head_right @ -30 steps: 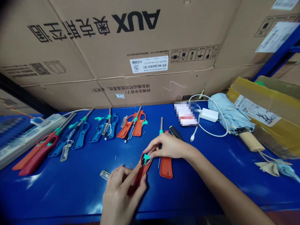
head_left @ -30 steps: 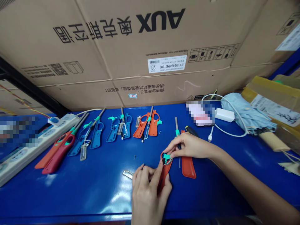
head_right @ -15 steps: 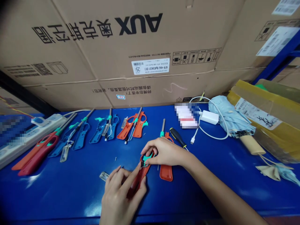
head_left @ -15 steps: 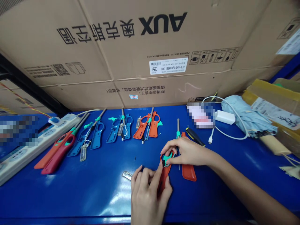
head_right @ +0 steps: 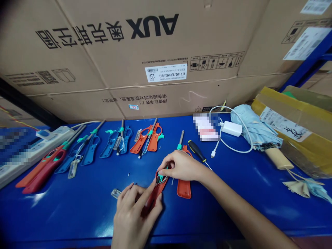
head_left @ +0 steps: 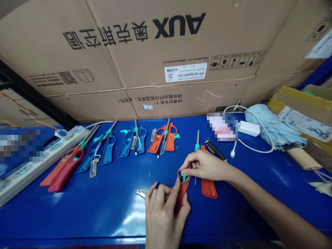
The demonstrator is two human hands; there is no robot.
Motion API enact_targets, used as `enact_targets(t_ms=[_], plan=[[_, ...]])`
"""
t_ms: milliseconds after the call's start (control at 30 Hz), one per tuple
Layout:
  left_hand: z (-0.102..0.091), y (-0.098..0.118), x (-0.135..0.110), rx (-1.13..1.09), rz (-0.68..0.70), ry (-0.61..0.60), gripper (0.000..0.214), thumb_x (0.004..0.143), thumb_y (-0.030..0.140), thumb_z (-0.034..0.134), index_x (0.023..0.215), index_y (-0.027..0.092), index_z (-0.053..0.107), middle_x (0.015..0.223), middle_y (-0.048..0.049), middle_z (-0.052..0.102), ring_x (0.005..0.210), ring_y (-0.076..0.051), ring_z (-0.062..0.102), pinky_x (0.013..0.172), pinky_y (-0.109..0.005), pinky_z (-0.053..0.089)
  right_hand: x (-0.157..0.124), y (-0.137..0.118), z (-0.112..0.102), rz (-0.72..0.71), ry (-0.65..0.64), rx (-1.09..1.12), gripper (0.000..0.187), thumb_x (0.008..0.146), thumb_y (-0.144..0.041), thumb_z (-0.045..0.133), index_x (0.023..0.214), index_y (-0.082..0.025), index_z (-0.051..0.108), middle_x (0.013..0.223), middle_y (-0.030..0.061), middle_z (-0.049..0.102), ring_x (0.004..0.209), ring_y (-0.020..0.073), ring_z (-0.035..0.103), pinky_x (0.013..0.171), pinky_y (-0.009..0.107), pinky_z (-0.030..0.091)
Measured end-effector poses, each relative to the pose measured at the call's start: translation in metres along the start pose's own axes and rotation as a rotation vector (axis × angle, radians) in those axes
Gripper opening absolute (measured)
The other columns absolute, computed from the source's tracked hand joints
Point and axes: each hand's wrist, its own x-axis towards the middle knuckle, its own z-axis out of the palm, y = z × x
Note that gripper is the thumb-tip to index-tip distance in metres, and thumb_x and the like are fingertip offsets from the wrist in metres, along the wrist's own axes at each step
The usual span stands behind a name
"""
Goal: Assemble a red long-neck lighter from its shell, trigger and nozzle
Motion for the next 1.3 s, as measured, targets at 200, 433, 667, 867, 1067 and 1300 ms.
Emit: enact_targets(t_ms=[200,433,667,867,1067,1300], plan=[[0.0,-0.001,0.0,0.009,-0.01,-0.018,0.031,0.081,0.022,0.058,0.111,0.023,0.062,0.067,0.0027,0.05,0.063,-0.011,0.052,0.091,-0.039,0.04,0.002,-0.004,0.004,0.145,0.024,0.255,0.017,0.073,-0.023,0.065,0.084,-0.016,0.075,0.077,0.0067,0.074,0.063,0.0155,0.062,0.055,0.025,0.046],[0.0,0.0,0.0,0.003,-0.001,-0.015,0.03,0.08,0.022,0.06,0.11,0.022,0.063,0.068,0.0022,0.052,0.064,-0.012,0.054,0.092,-0.039,0.039,0.002,-0.008,0.005,0.198,0.039,0.253,0.015,0.071,-0.018,0.065,0.082,-0.016,0.075,0.072,0.0056,0.073,0.063,0.0166,0.066,0.056,0.024,0.049],[-0.001,-0.001,-0.001,-0.004,-0.01,-0.018,0.031,0.08,0.023,0.059,0.11,0.024,0.063,0.068,0.0028,0.052,0.063,-0.011,0.053,0.092,-0.038,0.04,-0.002,-0.001,-0.003,0.097,-0.028,0.198,0.02,0.072,-0.024,0.067,0.088,-0.017,0.075,0.074,0.0044,0.074,0.067,0.0164,0.067,0.06,0.023,0.05],[-0.002,0.0,0.0,-0.003,0.001,-0.019,0.03,0.081,0.023,0.058,0.111,0.024,0.063,0.069,0.0021,0.054,0.064,-0.012,0.054,0.091,-0.038,0.04,-0.006,0.006,-0.014,0.017,-0.157,0.313,0.025,0.076,-0.027,0.065,0.097,-0.016,0.072,0.094,0.0065,0.074,0.087,0.019,0.068,0.077,0.027,0.052],[-0.002,0.001,0.001,-0.013,-0.012,-0.027,0.031,0.08,0.022,0.059,0.111,0.024,0.062,0.069,0.0022,0.055,0.065,-0.012,0.055,0.092,-0.038,0.039,-0.004,0.01,-0.011,0.098,-0.169,0.425,0.028,0.069,-0.029,0.072,0.094,-0.016,0.073,0.089,0.0061,0.074,0.085,0.0199,0.069,0.079,0.029,0.053],[-0.002,-0.001,0.0,-0.01,-0.01,-0.033,0.032,0.08,0.022,0.06,0.112,0.023,0.062,0.071,0.0015,0.054,0.067,-0.012,0.054,0.09,-0.037,0.039,-0.002,0.009,-0.008,0.114,-0.114,0.389,0.028,0.071,-0.027,0.071,0.096,-0.016,0.072,0.087,0.0059,0.074,0.082,0.0181,0.069,0.074,0.026,0.052]])
